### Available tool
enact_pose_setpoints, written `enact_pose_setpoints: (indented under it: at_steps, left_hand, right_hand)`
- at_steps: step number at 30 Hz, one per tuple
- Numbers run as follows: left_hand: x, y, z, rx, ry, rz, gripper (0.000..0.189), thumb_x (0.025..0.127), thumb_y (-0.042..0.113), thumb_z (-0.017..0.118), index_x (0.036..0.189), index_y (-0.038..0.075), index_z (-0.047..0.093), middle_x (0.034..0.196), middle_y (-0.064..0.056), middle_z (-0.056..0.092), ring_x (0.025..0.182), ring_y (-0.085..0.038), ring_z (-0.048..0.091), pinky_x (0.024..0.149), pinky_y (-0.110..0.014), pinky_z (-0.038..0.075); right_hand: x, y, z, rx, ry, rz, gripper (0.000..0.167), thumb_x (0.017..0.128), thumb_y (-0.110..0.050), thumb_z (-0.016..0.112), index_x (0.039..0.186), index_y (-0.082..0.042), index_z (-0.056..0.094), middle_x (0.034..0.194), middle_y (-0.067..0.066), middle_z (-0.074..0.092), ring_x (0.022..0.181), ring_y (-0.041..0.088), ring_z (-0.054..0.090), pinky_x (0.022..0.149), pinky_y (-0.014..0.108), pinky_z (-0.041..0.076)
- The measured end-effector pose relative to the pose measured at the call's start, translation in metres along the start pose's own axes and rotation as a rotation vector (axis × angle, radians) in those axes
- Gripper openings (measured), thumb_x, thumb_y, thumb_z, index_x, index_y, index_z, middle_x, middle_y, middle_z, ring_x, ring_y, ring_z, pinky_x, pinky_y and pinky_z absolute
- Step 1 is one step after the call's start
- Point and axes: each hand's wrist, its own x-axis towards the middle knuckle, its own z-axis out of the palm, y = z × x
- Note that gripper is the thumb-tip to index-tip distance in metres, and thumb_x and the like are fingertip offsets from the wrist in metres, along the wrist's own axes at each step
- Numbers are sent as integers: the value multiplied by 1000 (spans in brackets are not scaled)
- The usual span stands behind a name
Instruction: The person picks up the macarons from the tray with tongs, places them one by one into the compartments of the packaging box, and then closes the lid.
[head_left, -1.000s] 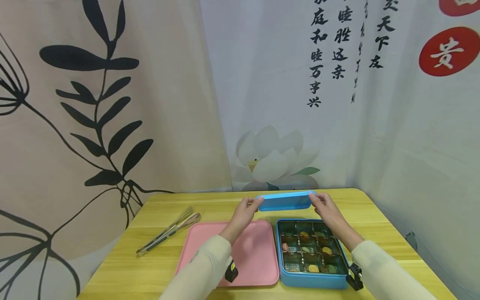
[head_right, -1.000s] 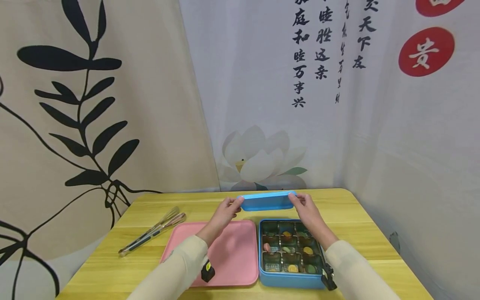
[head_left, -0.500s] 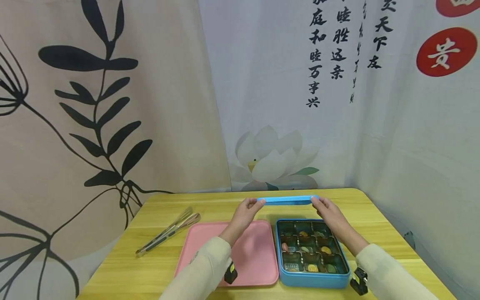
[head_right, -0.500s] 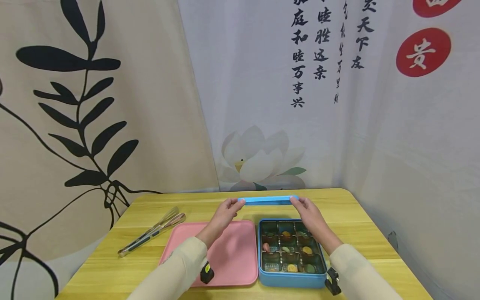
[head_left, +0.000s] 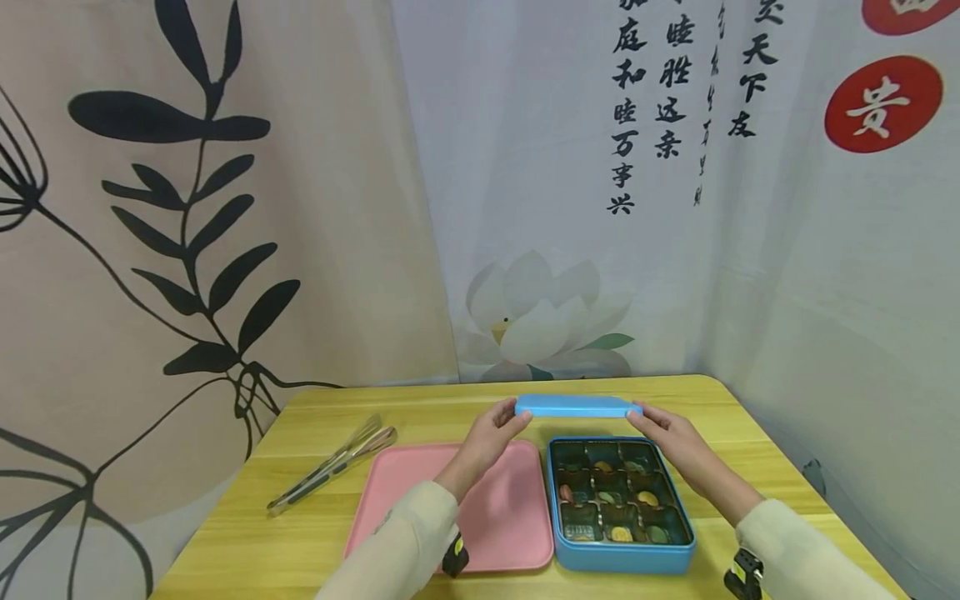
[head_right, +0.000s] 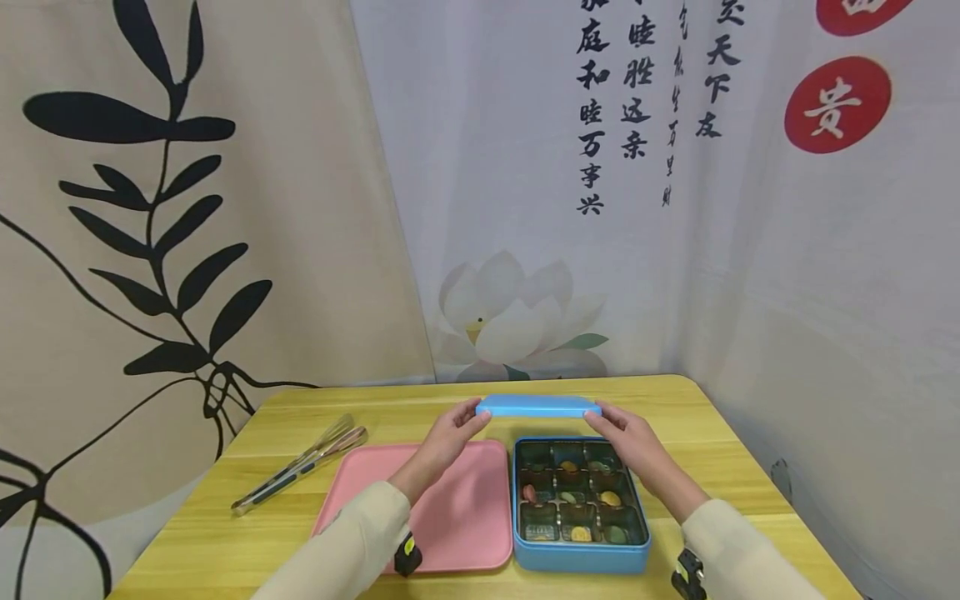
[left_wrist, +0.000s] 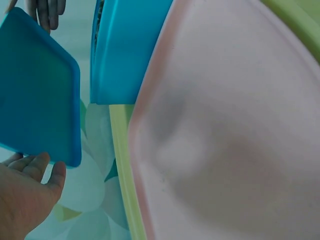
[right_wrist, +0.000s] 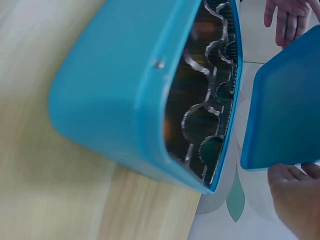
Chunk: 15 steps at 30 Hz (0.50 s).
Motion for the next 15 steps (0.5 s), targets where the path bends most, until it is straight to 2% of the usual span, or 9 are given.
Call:
enact_pose_setpoints:
  at_steps: [8,12,15]
  left_hand:
    - [-10,-6,5,15,-89,58,72,98,43,61,154,6,33,153,-13,40,141,-32,36,109,-50,34]
    - [-16,-10,9,29,-110,78,71,98,40,62,155,8,32,155,-11,38,142,-30,34,108,-48,36]
    - [-21,-12,12,56,-119,74,74,98,42,62,156,10,30,156,-9,37,143,-29,33,109,-49,34]
  right_hand:
    - [-13,8,-3,17,-25,8,76,103,-47,50,156,-1,21,158,27,21,144,46,19,111,63,20]
    - [-19,14,-3,50,-22,-8,73,103,-41,52,156,-2,22,157,26,24,143,46,23,110,63,24]
    - [-22,18,-3,60,-9,-9,72,103,-40,53,156,-2,22,156,26,28,142,45,27,108,62,28]
